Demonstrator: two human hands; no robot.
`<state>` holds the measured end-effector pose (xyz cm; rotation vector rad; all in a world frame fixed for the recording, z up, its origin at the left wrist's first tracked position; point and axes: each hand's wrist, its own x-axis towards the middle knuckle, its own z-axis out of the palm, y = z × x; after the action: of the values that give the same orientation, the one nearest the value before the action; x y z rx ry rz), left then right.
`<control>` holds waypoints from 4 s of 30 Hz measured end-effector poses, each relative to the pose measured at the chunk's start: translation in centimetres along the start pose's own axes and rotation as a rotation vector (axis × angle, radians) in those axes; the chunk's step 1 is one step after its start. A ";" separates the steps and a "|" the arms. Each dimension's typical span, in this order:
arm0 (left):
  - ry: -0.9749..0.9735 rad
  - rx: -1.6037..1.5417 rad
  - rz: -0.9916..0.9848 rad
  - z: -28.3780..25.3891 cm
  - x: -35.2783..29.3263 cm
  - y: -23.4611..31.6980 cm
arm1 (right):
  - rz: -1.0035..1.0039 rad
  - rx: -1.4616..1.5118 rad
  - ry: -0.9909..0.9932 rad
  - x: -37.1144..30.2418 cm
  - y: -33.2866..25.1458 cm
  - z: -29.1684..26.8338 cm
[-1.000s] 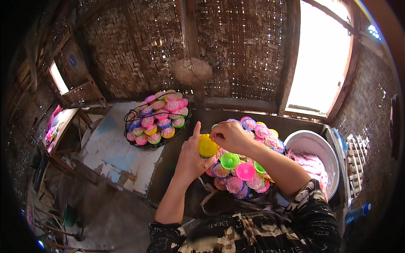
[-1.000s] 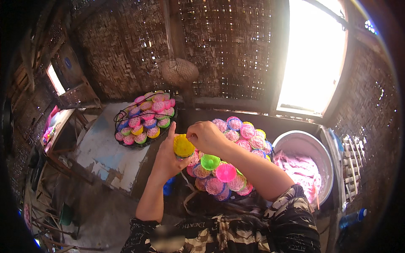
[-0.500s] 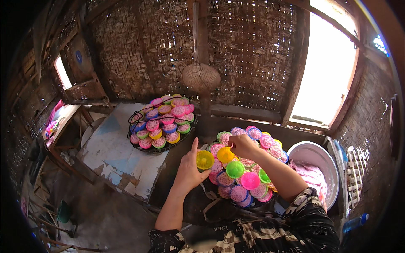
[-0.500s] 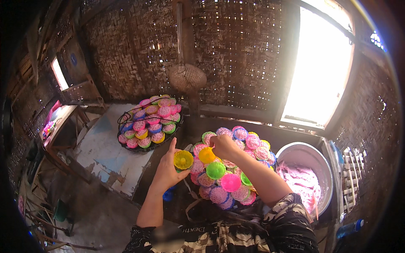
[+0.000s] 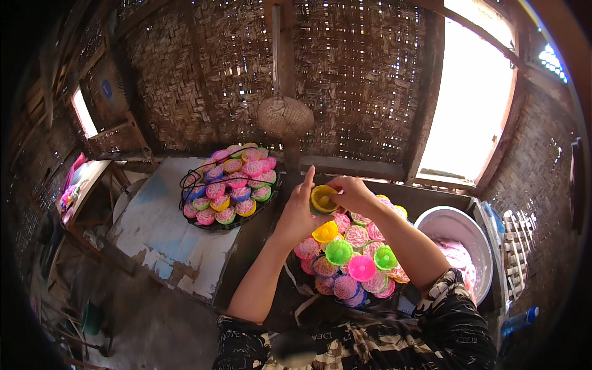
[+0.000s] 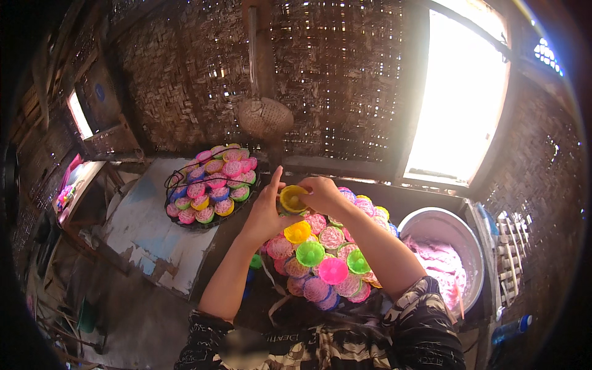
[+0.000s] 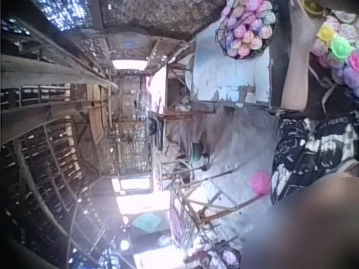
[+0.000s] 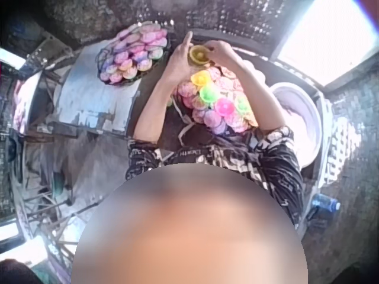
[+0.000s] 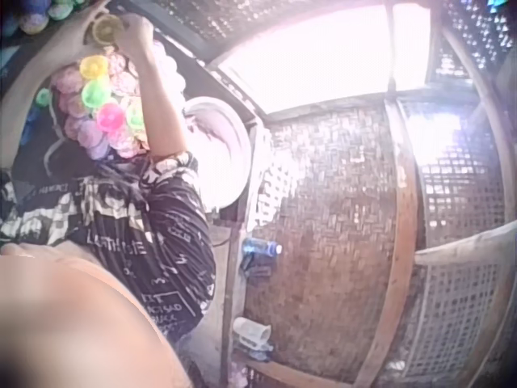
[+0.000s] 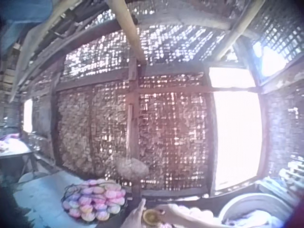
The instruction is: The person arranges colorful plastic molds on a tray and then uses a wooden mold press to scoop pink paste from a basin and fill each mold cavity. The filled molds remain on the tray.
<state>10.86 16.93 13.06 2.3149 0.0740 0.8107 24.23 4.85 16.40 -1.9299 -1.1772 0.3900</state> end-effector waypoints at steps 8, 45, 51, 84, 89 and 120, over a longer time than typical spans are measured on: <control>-0.286 -0.351 -0.256 3.7 3.8 -4.2 | 0.244 -0.128 0.041 1.9 6.1 -0.6; 0.016 -0.382 -0.294 1.5 -0.7 -5.4 | 0.475 -0.337 0.146 -0.7 14.0 -7.1; 0.216 -0.600 -0.354 -0.2 -4.3 -5.7 | 0.392 -0.388 0.173 -1.2 13.2 -6.4; -0.128 0.585 -0.836 9.1 -22.5 -18.9 | 0.131 -0.484 0.424 -20.3 7.8 -8.2; -0.133 0.393 -0.826 8.3 -22.9 -17.5 | 0.164 -0.526 0.463 -22.1 8.4 -9.6; 0.086 0.277 -0.639 10.1 -18.0 -22.1 | 0.319 -0.574 0.377 -21.4 7.0 -8.4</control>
<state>5.70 23.43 -16.04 2.2863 0.9622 0.5861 22.55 -18.90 12.95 -2.5572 -0.7783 -0.1765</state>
